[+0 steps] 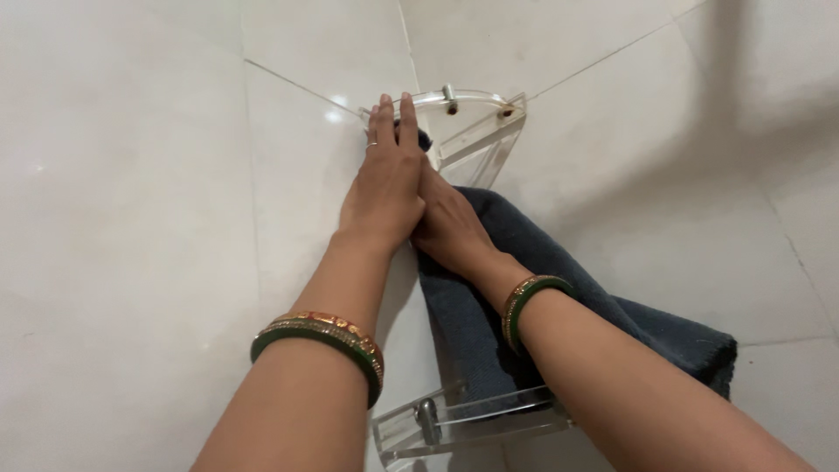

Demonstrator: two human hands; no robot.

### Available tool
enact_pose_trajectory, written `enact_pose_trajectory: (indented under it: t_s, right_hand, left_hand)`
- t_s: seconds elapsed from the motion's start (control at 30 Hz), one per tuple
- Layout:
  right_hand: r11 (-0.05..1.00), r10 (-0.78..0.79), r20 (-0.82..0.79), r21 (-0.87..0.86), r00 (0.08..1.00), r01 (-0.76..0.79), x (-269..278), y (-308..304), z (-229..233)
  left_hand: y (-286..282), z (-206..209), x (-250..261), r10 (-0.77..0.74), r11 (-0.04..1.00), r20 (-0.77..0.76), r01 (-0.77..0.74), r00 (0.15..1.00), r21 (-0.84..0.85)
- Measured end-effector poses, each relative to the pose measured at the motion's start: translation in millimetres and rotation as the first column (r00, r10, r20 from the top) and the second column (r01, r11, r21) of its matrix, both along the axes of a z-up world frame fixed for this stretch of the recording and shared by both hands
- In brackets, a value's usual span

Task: The person uses a dark cloth to wipe the white tiled walls and a clear plastic corner shelf in a bathroom. They clean around the shelf and the wall tiles, moving the cloth to different sections of the wall.

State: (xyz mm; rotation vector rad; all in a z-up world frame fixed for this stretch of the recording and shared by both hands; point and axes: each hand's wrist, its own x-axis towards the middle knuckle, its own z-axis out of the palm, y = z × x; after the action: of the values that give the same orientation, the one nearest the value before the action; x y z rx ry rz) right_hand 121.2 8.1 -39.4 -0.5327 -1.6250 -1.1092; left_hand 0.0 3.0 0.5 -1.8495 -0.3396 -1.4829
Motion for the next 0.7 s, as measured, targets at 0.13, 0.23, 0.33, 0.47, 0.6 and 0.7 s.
enact_pose_trajectory:
  t_s: [0.13,0.23,0.33,0.47,0.6,0.7]
  right_hand:
    - [0.995,-0.058,0.058,0.083,0.997,0.053,3,9,0]
    - [1.0,-0.012,-0.023,-0.001,1.0,0.012,3,10,-2]
    - [0.994,0.001,-0.121,-0.109,0.993,-0.014,4,10,-5]
    - [0.98,-0.121,-0.195,-0.18,0.973,0.086,16,21,-1]
    - [0.923,-0.375,-0.215,-0.18,0.902,0.341,30,39,6]
    - [0.806,-0.586,-0.288,-0.106,0.758,0.583,33,42,3]
  left_hand:
    - [7,0,-4,0.0,1.0,-0.004,0.0,1.0,-0.019]
    - [5,-2,-3,0.019,1.0,-0.001,-0.019,1.0,-0.023]
    - [5,-3,-3,-0.004,1.0,0.008,0.004,1.0,0.003]
    - [4,-4,-4,0.056,0.998,0.001,-0.056,0.998,-0.011]
    - [8,-2,-4,0.02,0.999,0.008,-0.02,1.0,0.032]
    - [9,-2,-3,0.039,0.999,0.003,-0.039,0.999,0.034]
